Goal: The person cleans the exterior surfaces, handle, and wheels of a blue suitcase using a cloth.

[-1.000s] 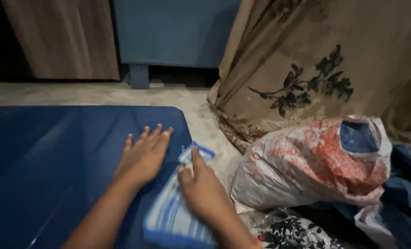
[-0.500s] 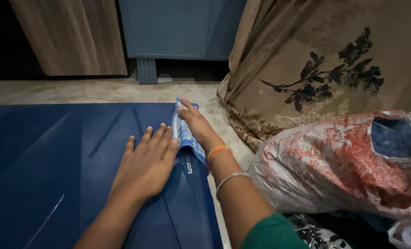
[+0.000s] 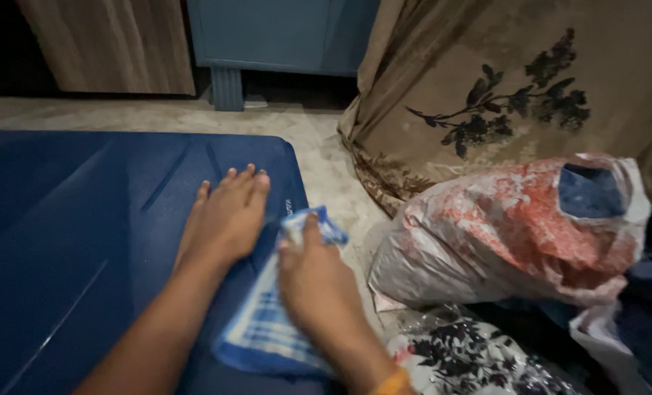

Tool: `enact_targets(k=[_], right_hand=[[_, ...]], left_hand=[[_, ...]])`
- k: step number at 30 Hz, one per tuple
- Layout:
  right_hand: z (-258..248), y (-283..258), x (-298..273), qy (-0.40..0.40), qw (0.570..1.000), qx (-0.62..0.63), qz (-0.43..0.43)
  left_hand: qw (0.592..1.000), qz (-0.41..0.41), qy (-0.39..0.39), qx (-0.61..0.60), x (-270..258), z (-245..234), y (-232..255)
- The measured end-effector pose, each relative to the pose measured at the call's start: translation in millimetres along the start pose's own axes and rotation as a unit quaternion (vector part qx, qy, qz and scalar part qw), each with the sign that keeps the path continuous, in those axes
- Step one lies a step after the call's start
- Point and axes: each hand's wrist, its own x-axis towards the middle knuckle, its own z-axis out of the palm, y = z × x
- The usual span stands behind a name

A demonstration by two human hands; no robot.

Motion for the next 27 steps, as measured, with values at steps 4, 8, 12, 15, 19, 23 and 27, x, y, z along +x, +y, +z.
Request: enact_targets(k=[4,8,12,15,19,23,27], right_hand=[[-20,-50,-30,0.048,0.984,-0.144,-0.091],[-11,-65,-51,0.111,0.929,-0.239,-0.258],[-2,-75,-101,0.061,0.92,-0.225,-0.316],[-17,-67,-129,-0.012,0.907,-0.168,-0.386],[-28,-57,-139,0.047,0.94,-0.182,-0.287],[14,-83,-142,0.262,0.908,-0.261,-0.196],[87,-150,-172,0.22,0.912,-0.256,-0.233]], left_hand=[[0.995,-0.039,-0.001,-0.091,-1,-7,-5],[0.99,-0.024,-0.036,-0.135,-2,-10,-12],[0.981,0.038,-0.093,-0.168,-15,-28,-24],[0.988,0.045,-0.117,-0.092,-70,-67,-40],[0.984,0.007,-0.125,0.124,-150,-151,-74],[0.974,-0.032,-0.118,0.189,-210,-198,-105],[0.996,-0.002,0.019,0.082,-238,-195,-114]])
